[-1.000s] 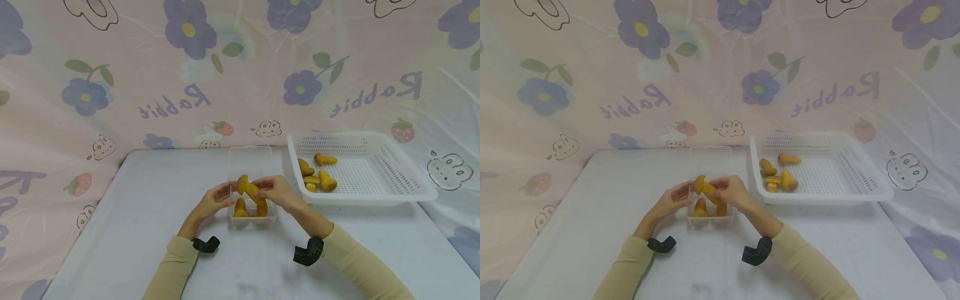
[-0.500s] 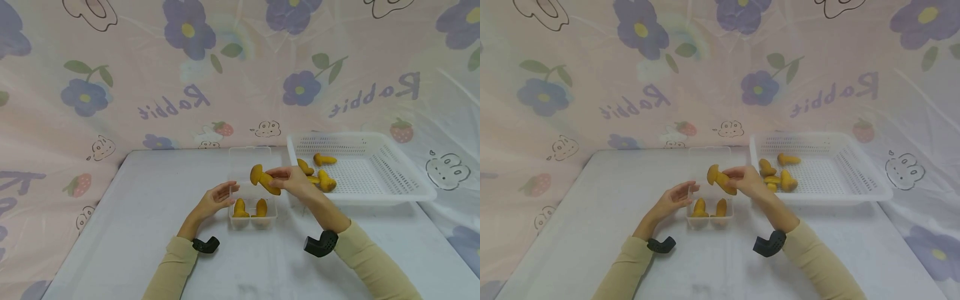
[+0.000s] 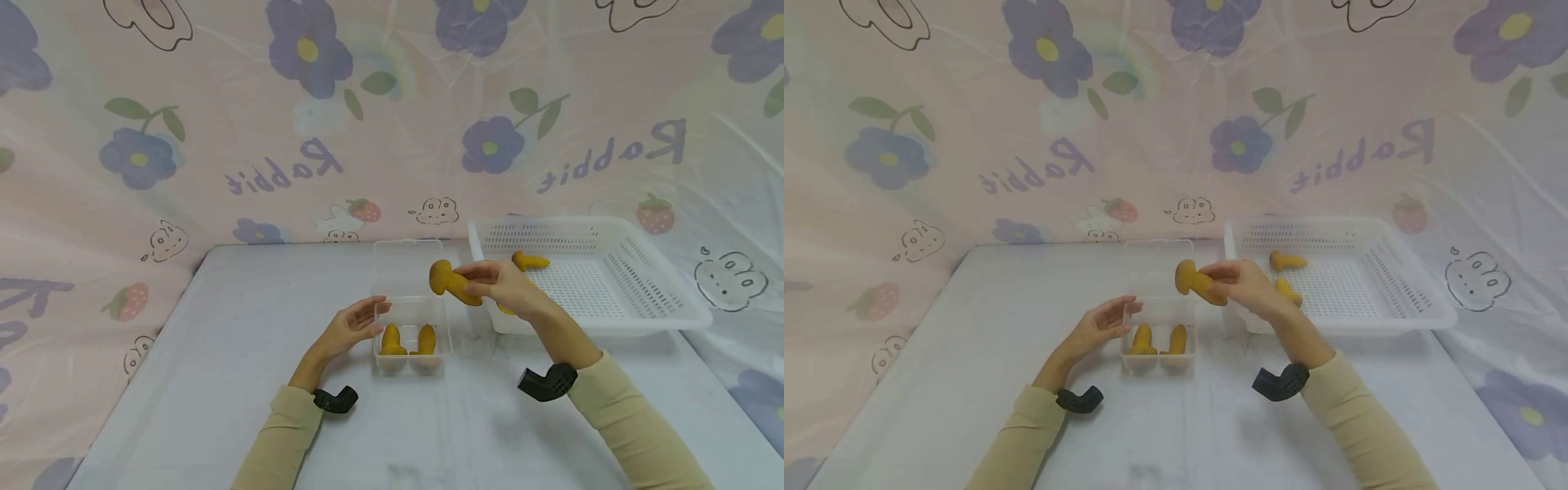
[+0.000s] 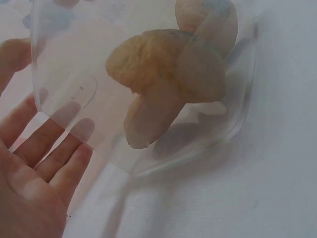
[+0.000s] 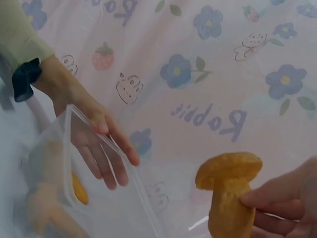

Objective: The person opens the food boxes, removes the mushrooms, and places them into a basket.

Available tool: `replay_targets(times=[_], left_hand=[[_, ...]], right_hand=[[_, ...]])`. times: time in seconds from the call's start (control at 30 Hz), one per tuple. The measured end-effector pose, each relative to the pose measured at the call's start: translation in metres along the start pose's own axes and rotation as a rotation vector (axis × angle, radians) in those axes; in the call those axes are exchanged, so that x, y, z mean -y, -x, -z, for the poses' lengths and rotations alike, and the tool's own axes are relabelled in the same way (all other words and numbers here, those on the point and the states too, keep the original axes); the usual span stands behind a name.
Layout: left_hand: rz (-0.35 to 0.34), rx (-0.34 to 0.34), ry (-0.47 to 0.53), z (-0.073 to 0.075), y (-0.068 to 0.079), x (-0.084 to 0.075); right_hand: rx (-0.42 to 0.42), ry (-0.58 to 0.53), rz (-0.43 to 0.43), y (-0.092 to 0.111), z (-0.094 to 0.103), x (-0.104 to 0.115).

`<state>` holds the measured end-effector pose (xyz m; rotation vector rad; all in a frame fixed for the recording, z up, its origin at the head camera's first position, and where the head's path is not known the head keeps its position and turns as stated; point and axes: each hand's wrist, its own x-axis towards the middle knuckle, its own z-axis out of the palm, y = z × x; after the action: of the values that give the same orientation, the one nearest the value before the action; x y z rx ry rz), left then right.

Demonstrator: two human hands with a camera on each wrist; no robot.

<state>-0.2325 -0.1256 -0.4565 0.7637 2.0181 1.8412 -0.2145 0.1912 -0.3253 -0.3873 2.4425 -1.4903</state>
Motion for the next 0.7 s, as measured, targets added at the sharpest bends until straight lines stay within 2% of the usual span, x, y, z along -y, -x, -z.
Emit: replay_targets(times=[0.23,0.4,0.7], left_hand=[[-0.018,0.001,-0.03,-0.001,0.001,-0.001],[-0.006,-0.003,-0.017,-0.001,0.001,-0.002],[0.012,-0.005,0.005,-0.001,0.001,0.0]], right_hand=[[0.041,0.058,-0.034,0.0,0.02,0.0],[0.049,0.109,-0.063,-0.001,0.035,-0.005],[0.072,0.109,-0.021,0.0,0.064,-0.023]])
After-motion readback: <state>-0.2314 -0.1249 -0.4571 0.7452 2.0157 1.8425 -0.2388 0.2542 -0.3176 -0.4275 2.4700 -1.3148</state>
